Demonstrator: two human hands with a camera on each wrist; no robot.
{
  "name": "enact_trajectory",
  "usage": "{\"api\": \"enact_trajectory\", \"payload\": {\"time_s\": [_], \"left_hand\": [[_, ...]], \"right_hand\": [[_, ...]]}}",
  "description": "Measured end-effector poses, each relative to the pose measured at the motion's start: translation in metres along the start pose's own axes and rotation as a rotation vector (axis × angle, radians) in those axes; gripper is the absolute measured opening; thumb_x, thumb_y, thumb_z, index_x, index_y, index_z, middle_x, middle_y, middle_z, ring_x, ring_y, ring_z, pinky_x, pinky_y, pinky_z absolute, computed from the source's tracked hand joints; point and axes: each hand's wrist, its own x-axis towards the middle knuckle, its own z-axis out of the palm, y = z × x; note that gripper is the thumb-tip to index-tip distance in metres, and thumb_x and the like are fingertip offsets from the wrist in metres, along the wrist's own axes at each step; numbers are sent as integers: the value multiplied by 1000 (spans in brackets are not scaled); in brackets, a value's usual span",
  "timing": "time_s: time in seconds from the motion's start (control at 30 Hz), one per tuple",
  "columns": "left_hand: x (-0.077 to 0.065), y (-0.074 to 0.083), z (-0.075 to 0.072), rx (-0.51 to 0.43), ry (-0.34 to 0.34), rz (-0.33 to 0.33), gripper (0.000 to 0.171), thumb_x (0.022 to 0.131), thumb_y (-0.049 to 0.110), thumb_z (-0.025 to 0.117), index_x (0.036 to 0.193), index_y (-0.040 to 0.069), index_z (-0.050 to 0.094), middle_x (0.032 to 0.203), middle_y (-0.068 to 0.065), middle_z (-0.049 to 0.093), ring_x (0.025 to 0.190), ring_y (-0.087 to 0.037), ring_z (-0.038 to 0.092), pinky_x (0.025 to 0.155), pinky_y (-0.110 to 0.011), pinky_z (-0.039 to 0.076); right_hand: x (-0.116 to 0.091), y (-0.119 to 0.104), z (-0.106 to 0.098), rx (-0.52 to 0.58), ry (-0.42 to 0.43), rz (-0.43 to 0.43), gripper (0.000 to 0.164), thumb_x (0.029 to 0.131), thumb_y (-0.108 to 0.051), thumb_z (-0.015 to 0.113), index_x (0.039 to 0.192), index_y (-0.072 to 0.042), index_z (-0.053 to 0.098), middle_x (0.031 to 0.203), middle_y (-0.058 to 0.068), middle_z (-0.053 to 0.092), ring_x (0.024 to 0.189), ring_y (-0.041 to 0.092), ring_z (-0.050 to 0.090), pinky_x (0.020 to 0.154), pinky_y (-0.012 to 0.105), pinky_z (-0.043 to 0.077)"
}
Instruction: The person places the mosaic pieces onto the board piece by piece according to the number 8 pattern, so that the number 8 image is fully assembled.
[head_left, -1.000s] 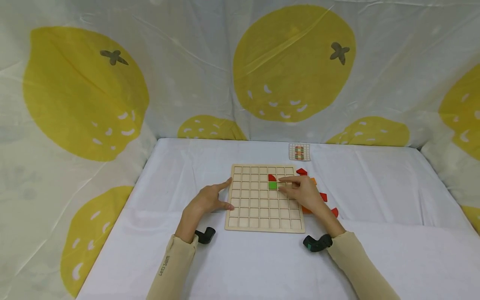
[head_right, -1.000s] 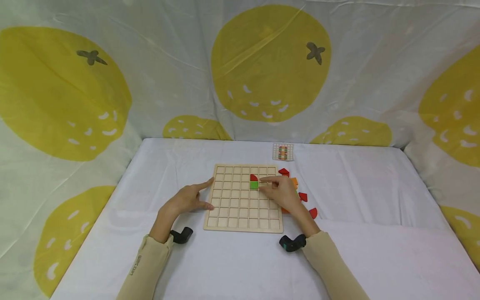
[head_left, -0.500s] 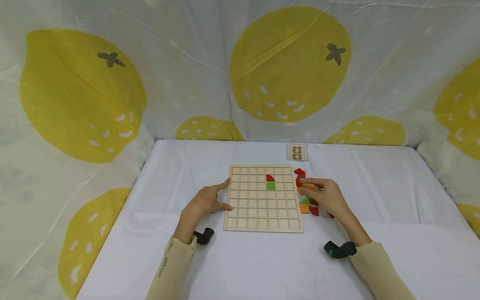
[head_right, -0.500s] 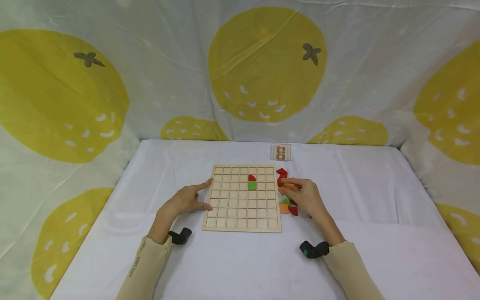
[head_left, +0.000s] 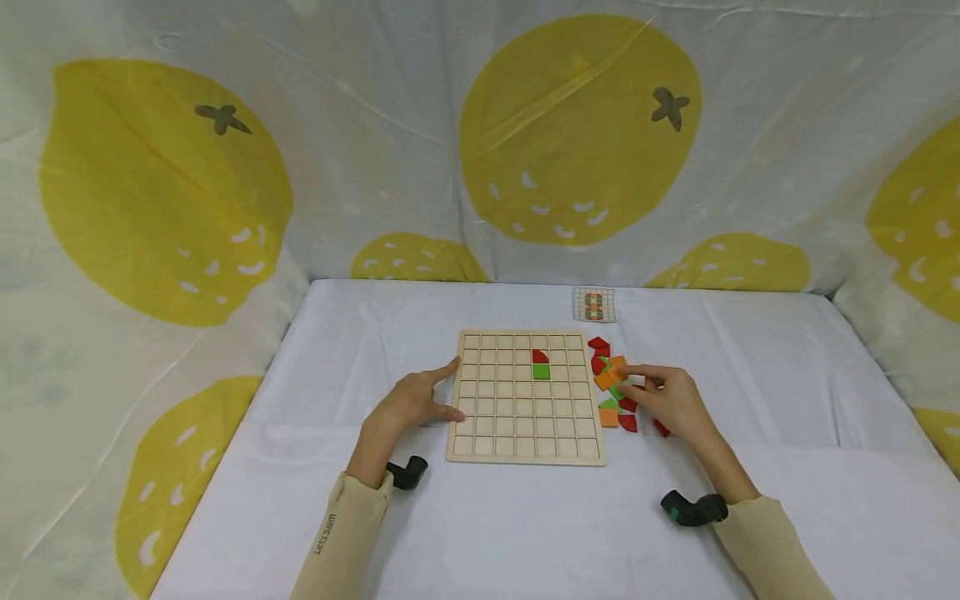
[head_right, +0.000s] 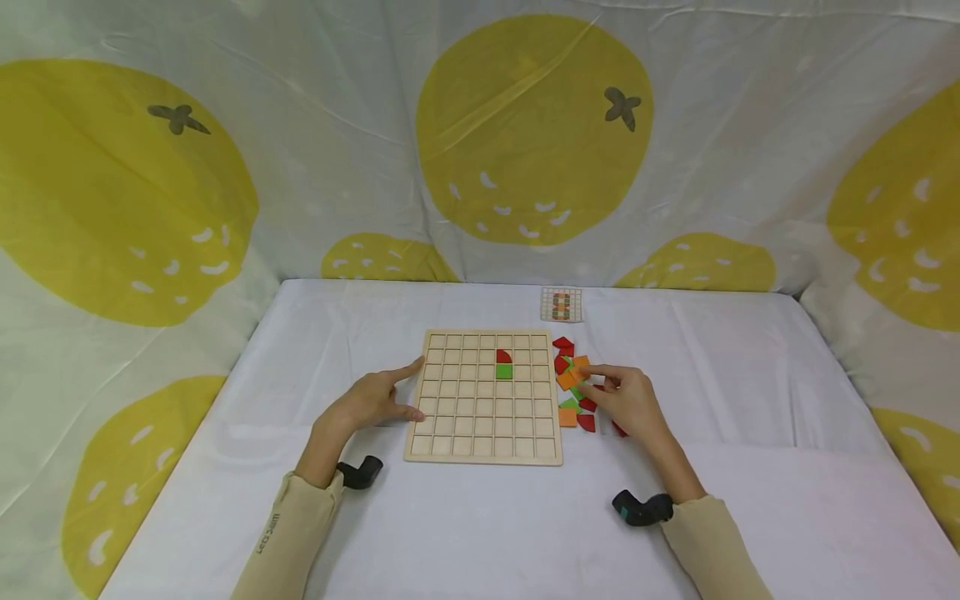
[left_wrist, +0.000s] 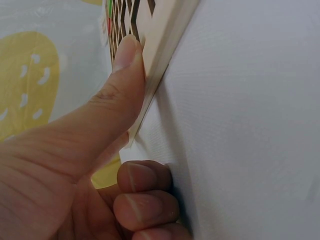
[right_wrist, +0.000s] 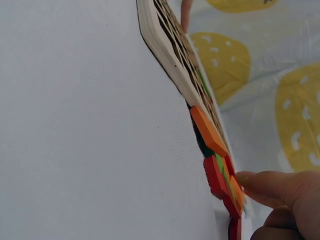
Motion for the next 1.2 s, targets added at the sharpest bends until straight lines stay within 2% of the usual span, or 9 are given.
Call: {"api": "enact_trajectory", "payload": {"time_s": [0.47,0.63,0.87,1.0,1.2], "left_hand": [[0,-1,1,-9,-6,-5,102,80,36,87,164,24,30,160,-22,43,148,-42,43,116,-56,43],[-1,0,0,-4,0,-4,102,80,36,87,164,25,30,161,-20,43,148,-41,43,116,-56,43],[0,0,1,-7,1,0,101,80,35,87,163,24,31,161,-20,42,150,-39,42,118,-55,42],[-1,1,0,-6,-1,-3,101,80,36,87,163,24,31,161,-20,43,150,-40,41,118,-56,41],[-1,1,0,-2,-2,-10,101,80,37,87,163,25,32,160,-20,44,150,-41,42,118,-56,41]], "right_hand": [[14,-10,19,37,44,-38,39,90,-22,83,122,-2,75,57,-5,33,48,7,29,45,21,22],[20,-14,24,10,72,-34,35,89,-19,83,119,-2,77,55,-6,32,50,10,31,46,22,24],[25,-17,28,-28,94,-22,31,87,-17,84,114,-1,78,58,-4,37,55,13,37,49,23,26],[26,-18,25,-22,46,-18,31,89,-17,82,116,-1,77,60,-3,38,55,13,36,48,23,26],[24,-16,12,-10,-105,29,32,95,-11,74,126,-4,73,66,-1,37,58,15,37,49,21,27]]}}
